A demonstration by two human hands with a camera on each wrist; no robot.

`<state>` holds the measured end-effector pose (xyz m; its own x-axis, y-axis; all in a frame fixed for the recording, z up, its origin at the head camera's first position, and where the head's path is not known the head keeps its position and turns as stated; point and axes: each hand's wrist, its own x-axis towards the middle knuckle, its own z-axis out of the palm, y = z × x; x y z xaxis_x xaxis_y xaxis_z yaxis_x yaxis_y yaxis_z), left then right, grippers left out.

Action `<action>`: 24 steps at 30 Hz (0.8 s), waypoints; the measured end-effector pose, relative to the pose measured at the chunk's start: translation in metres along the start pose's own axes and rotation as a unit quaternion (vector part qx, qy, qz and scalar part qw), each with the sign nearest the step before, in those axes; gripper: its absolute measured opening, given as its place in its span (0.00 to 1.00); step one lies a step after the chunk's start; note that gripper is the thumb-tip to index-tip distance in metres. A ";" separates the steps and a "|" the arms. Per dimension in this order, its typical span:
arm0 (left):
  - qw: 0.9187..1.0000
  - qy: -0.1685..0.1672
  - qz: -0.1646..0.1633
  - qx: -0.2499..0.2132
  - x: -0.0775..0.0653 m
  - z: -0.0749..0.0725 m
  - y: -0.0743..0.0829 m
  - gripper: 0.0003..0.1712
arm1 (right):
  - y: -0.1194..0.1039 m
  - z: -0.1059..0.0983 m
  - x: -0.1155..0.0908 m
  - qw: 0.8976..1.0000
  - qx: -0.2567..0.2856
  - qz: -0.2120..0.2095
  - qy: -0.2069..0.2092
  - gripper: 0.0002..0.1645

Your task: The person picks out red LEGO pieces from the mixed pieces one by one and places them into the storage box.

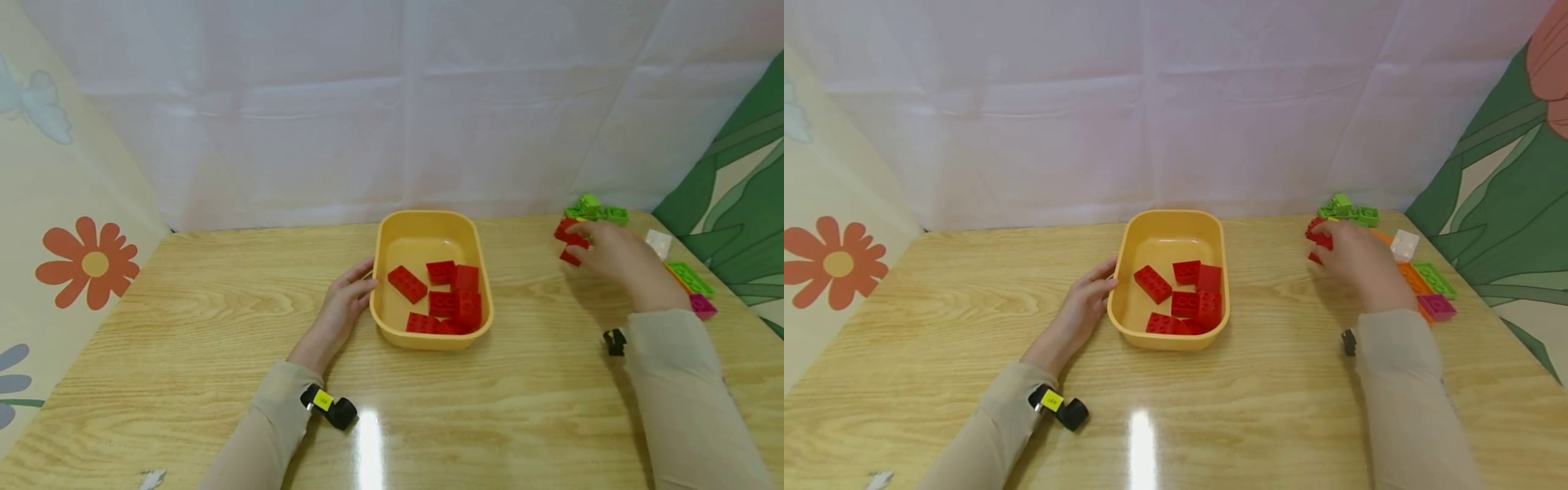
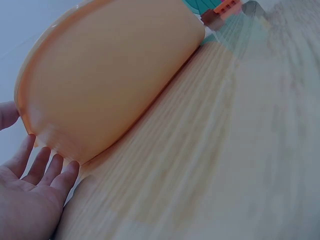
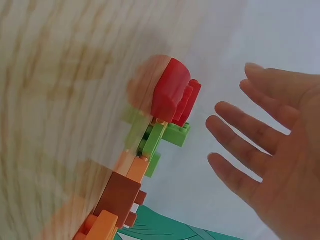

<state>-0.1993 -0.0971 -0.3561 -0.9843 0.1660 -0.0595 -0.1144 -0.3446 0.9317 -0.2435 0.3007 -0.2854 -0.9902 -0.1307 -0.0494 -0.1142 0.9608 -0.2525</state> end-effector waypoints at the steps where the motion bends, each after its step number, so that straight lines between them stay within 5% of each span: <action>1: 1.000 0.000 0.000 -0.001 0.000 0.000 0.000 0.31 | 0.001 0.000 0.001 1.000 -0.001 0.001 -0.004 0.36; 24: 1.000 -0.005 0.003 0.006 -0.002 0.000 0.002 0.31 | 0.006 0.018 0.006 0.999 -0.028 -0.025 -0.037 0.41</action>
<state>-0.1978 -0.0980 -0.3545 -0.9835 0.1741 -0.0502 -0.1069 -0.3342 0.9364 -0.2488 0.3014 -0.3052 -0.9747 -0.1945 -0.1102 -0.1695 0.9645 -0.2026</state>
